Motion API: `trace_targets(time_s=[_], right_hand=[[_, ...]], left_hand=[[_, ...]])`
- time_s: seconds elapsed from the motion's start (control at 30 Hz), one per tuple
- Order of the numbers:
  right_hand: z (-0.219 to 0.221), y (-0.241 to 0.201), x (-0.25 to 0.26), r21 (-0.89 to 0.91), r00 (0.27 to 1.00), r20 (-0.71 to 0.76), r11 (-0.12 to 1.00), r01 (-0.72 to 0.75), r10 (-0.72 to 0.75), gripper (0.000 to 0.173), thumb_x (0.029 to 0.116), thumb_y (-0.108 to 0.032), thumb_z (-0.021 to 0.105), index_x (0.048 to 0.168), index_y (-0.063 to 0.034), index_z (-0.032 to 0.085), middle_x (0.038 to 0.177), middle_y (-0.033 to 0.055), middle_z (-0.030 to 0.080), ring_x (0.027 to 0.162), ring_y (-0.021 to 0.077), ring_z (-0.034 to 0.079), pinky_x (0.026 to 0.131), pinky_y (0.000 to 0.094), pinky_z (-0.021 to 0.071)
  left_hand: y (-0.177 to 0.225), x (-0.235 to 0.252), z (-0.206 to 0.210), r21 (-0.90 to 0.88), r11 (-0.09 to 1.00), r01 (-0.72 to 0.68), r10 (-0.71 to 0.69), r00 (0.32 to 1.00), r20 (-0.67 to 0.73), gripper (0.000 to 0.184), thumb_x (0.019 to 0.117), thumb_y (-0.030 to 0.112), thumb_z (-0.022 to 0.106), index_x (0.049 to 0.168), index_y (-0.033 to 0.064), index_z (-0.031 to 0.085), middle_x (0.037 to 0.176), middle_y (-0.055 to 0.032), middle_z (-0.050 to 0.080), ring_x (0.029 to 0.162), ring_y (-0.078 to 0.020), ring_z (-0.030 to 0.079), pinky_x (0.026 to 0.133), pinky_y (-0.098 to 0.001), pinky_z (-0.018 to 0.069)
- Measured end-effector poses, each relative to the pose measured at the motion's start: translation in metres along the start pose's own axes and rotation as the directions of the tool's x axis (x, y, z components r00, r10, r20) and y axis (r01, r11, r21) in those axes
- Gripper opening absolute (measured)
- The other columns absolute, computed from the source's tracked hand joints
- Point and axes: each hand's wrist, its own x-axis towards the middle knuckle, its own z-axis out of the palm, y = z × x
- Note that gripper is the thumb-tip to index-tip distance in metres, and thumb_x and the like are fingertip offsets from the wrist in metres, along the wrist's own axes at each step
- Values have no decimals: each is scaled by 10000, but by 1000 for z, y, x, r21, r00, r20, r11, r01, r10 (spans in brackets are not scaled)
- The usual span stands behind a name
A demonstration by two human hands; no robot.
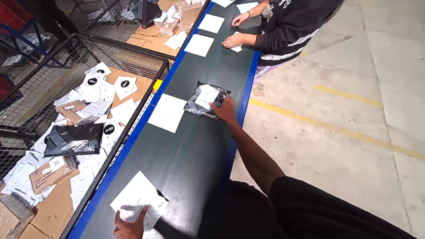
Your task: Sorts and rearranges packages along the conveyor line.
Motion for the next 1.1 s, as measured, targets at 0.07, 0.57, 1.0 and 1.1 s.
trace_targets(time_s=[0.07,0.57,1.0,1.1], right_hand=[[3,14,26,-49,984,81,986,-157,161,1310,680,-871,667,1548,51,330,1503,313,436,1391,480,429,1070,654,416],[31,-10,-135,319,607,702,926,202,-374,818,823,-466,821,1408,7,498,1266,218,642,1189,317,630,1035,539,496],[15,-198,-115,850,508,441,526,27,-740,410,1017,-151,630,1380,-7,505,1291,176,641,1043,270,719,854,462,644],[34,-161,-79,663,698,405,715,221,-591,488,972,-353,698,1330,-40,586,1364,138,622,1108,211,698,939,380,603]], left_hand=[[-18,6,-11,-266,964,-29,46,997,59,1284,611,91,968,1580,-25,134,1470,-375,414,1336,-426,508,1101,-511,469],[154,157,27,225,882,-414,279,844,458,1144,646,533,936,1530,17,424,1587,-332,270,1426,-559,296,1105,-736,313],[24,61,-23,310,924,-223,113,935,337,1168,564,522,972,1437,-55,452,1466,-337,443,1385,-516,399,1104,-699,347],[-10,22,-41,138,979,-151,109,956,271,1109,610,355,983,1434,-104,400,1391,-362,501,1325,-476,490,1125,-593,399]])
